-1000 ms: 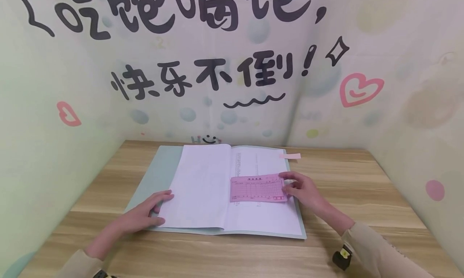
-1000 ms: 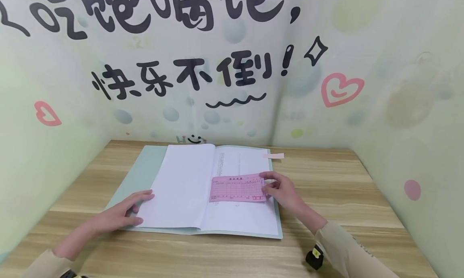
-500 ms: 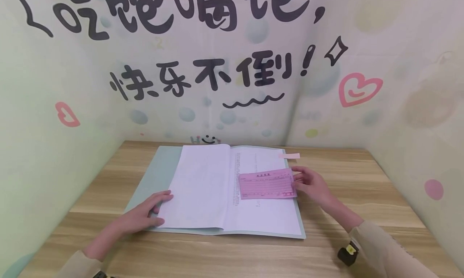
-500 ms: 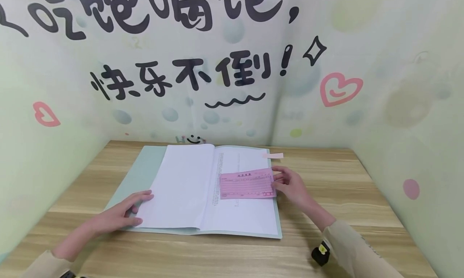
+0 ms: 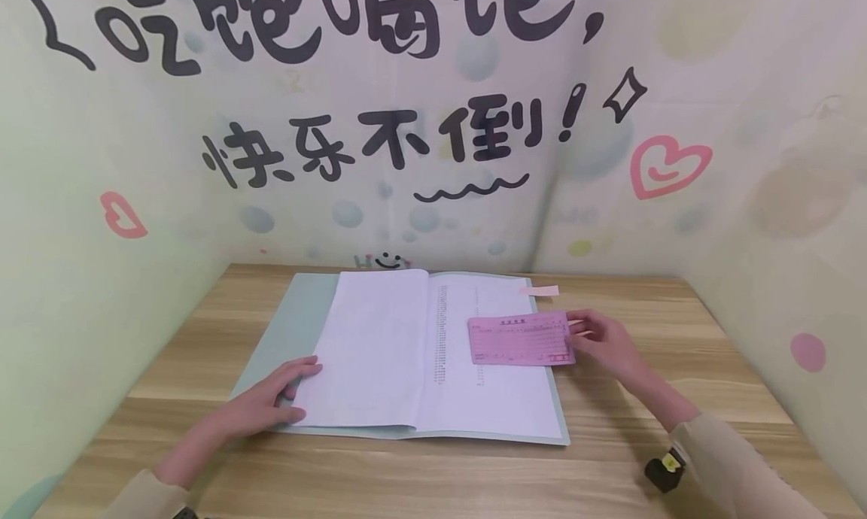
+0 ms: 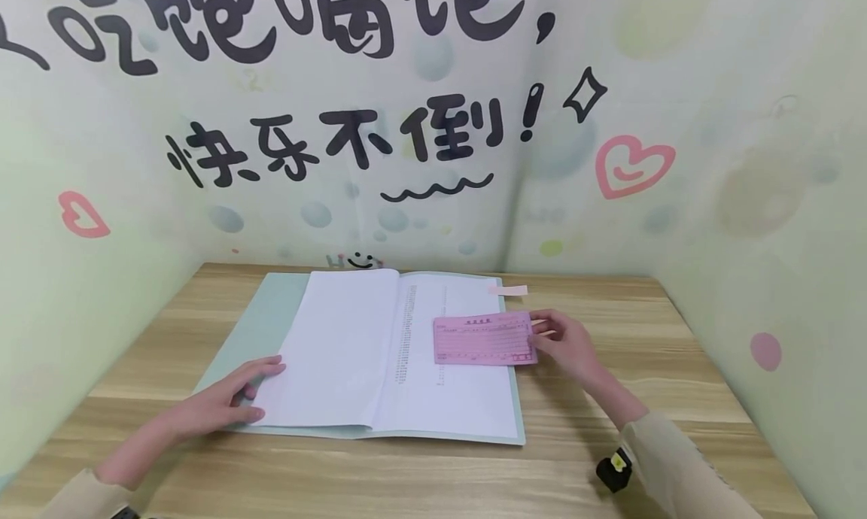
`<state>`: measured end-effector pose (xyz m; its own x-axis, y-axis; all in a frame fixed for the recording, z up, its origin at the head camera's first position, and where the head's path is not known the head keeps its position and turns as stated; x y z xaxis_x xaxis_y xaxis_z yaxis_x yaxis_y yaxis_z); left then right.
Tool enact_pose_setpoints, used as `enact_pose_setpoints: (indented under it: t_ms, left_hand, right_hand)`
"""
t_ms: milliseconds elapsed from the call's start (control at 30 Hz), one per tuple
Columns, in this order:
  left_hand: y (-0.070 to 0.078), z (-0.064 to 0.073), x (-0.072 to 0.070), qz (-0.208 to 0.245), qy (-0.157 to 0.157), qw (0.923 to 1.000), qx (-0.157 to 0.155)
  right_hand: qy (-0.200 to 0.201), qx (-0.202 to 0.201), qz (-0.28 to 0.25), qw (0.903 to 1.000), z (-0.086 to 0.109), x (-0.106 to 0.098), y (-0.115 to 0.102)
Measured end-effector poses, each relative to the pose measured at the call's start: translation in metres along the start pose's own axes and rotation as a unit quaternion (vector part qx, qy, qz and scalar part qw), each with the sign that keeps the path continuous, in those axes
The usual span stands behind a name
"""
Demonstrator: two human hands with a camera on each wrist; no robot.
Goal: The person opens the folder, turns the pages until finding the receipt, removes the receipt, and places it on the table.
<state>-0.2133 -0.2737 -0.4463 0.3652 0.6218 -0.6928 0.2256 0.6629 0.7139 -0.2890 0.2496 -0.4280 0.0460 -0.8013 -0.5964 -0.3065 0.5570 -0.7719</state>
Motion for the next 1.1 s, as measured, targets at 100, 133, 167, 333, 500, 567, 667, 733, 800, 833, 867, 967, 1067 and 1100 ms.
enact_pose_setpoints:
  t_ms: [100,133,167,333,500,567,667,733,800,833,867,967,1067,1100]
  left_hand:
    - [0.001,0.0,0.0,0.001,-0.003,1.0,0.006]
    - [0.002,0.0,0.0,0.002,-0.003,1.0,0.007]
    - [0.002,0.001,0.0,0.003,-0.004,1.0,0.006]
    - [0.002,0.001,0.0,0.005,-0.003,1.0,0.0]
    - [0.001,0.001,0.001,0.006,-0.002,1.0,-0.003]
    - [0.001,0.0,0.001,0.004,-0.002,1.0,-0.003]
    - [0.0,0.0,0.0,0.005,-0.001,1.0,-0.005]
    - [0.0,0.001,0.0,0.005,0.001,1.0,-0.005]
    - [-0.001,0.001,0.0,0.007,0.002,1.0,-0.002]
    - [-0.001,0.001,0.0,0.01,0.003,0.9999,-0.001]
    - [-0.001,0.001,0.0,0.01,0.003,0.9999,0.001]
    - [-0.001,0.001,0.0,0.012,0.001,0.9999,0.004]
    - [-0.001,0.001,0.0,0.013,0.0,0.9999,0.005]
    - [-0.001,0.001,0.0,0.013,0.0,0.9999,0.004]
  right_hand:
    - [0.009,-0.001,0.011,0.9999,0.001,-0.009,0.007]
    - [0.01,0.002,0.017,0.9998,0.002,-0.012,0.01]
    - [0.009,0.005,0.022,0.9997,0.003,-0.015,0.012]
    - [0.003,0.033,0.051,0.9982,0.007,-0.027,0.024]
    - [0.018,0.03,0.075,0.9966,0.01,-0.041,0.032]
    - [0.024,0.023,0.088,0.9955,0.01,-0.047,0.037]
    - [0.028,0.016,0.108,0.9937,0.01,-0.055,0.044]
    - [0.027,0.013,0.122,0.9921,0.011,-0.059,0.049]
    - [0.027,0.01,0.133,0.9907,0.011,-0.063,0.053]
    - [0.027,0.009,0.14,0.9897,0.011,-0.064,0.055]
    - [0.026,0.009,0.146,0.9889,0.011,-0.066,0.057]
    - [0.023,0.011,0.165,0.9859,0.012,-0.069,0.063]
    - [0.019,0.01,0.184,0.9828,0.014,-0.074,0.068]
    - [0.018,0.007,0.19,0.9817,0.014,-0.075,0.069]
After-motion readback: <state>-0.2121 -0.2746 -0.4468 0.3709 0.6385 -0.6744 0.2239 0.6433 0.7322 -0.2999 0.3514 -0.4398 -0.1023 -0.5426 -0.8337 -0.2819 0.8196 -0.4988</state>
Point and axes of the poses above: each hand's wrist, its own z-axis away from the middle knuckle, its own x-axis out of the palm, y = z × x, the point moved 6 cm from there along -z, towards the middle knuckle, and after that the axes turned 8 degrees about -x, right-handed, at the moved point
